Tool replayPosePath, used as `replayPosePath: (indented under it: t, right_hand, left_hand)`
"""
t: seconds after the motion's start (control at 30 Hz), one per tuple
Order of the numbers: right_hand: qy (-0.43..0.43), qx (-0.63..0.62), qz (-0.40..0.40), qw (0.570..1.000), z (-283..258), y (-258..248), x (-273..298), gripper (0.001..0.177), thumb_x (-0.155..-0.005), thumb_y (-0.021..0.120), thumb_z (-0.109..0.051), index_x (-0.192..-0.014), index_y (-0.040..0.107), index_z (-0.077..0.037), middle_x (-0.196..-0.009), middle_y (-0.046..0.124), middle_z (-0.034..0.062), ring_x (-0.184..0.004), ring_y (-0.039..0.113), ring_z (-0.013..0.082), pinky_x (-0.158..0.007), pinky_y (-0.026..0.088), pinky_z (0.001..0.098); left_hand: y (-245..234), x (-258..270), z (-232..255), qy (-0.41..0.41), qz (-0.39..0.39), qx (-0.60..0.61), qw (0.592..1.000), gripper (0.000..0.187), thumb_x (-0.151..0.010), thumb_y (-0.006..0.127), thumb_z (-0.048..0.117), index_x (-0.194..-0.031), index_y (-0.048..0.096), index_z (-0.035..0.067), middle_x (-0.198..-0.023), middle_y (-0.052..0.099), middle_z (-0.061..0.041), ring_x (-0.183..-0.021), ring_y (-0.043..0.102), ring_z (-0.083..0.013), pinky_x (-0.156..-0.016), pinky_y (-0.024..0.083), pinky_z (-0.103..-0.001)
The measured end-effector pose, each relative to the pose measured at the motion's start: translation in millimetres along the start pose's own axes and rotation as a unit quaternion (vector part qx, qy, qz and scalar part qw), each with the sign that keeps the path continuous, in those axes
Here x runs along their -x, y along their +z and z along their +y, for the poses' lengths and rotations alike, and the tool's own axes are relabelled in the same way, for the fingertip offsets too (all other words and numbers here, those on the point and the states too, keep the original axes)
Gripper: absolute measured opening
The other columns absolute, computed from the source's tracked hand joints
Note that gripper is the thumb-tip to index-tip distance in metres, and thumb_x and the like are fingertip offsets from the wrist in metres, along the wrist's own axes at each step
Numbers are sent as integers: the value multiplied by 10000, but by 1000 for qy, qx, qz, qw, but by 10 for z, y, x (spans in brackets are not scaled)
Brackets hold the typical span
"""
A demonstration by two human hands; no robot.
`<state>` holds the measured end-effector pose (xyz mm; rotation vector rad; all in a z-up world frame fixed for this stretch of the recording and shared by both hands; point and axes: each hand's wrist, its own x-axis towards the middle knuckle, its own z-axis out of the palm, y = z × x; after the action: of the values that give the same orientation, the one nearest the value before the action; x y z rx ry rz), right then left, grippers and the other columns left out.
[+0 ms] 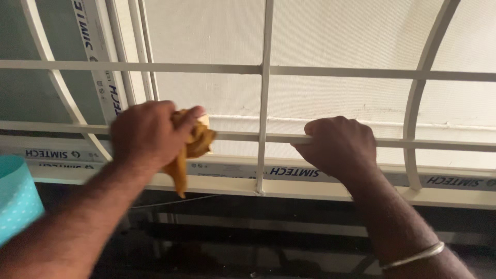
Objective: The person wipes the white metal window grille and the adjacent window sill using a yellow cloth. The person systematically cleans the horizontal and vertical bars of the grille and the sill beneath it.
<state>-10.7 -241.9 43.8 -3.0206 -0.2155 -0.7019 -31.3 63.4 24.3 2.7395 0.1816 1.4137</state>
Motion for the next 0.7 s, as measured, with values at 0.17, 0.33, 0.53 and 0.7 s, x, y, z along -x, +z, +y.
replayPosePath:
  t: [0.17, 0.33, 0.53, 0.7]
  right_hand:
    - [-15, 18, -1, 1000, -1, 19, 9, 379, -942, 663, -542, -877, 748, -179, -697, 712, 4, -653, 654, 143, -677, 540, 362]
    - [-16, 21, -17, 999, 1, -6, 4, 406, -933, 649, -575, -899, 732, -179, -682, 719, 3, -644, 667, 136, -685, 551, 369]
    - [-31, 29, -4, 999, 2, 13, -30, 420, -929, 638, -592, -872, 736, -188, -677, 712, -3, -637, 674, 145, -675, 563, 383]
    - [-18, 15, 26, 999, 0, 23, -8, 403, -920, 656, -561, -808, 748, -185, -686, 700, 25, -636, 659, 177, -658, 543, 408]
  left_hand:
    - [91, 79, 669, 80, 51, 54, 994, 738, -892, 472, 844, -746, 680, 151, -600, 614, -19, -496, 581, -162, -524, 505, -389]
    - [191, 115, 613, 184, 80, 120, 972, 663, -919, 515, 784, -803, 662, 148, -629, 629, -11, -506, 591, -152, -522, 523, -367]
    - [-103, 39, -218, 148, 52, 56, 986, 566, -945, 609, 683, -814, 640, 133, -663, 627, -22, -517, 578, -147, -491, 509, -347]
    - [-28, 73, -374, 76, 48, -4, 996, 578, -947, 624, 698, -778, 640, 145, -606, 596, -21, -495, 552, -157, -491, 487, -362]
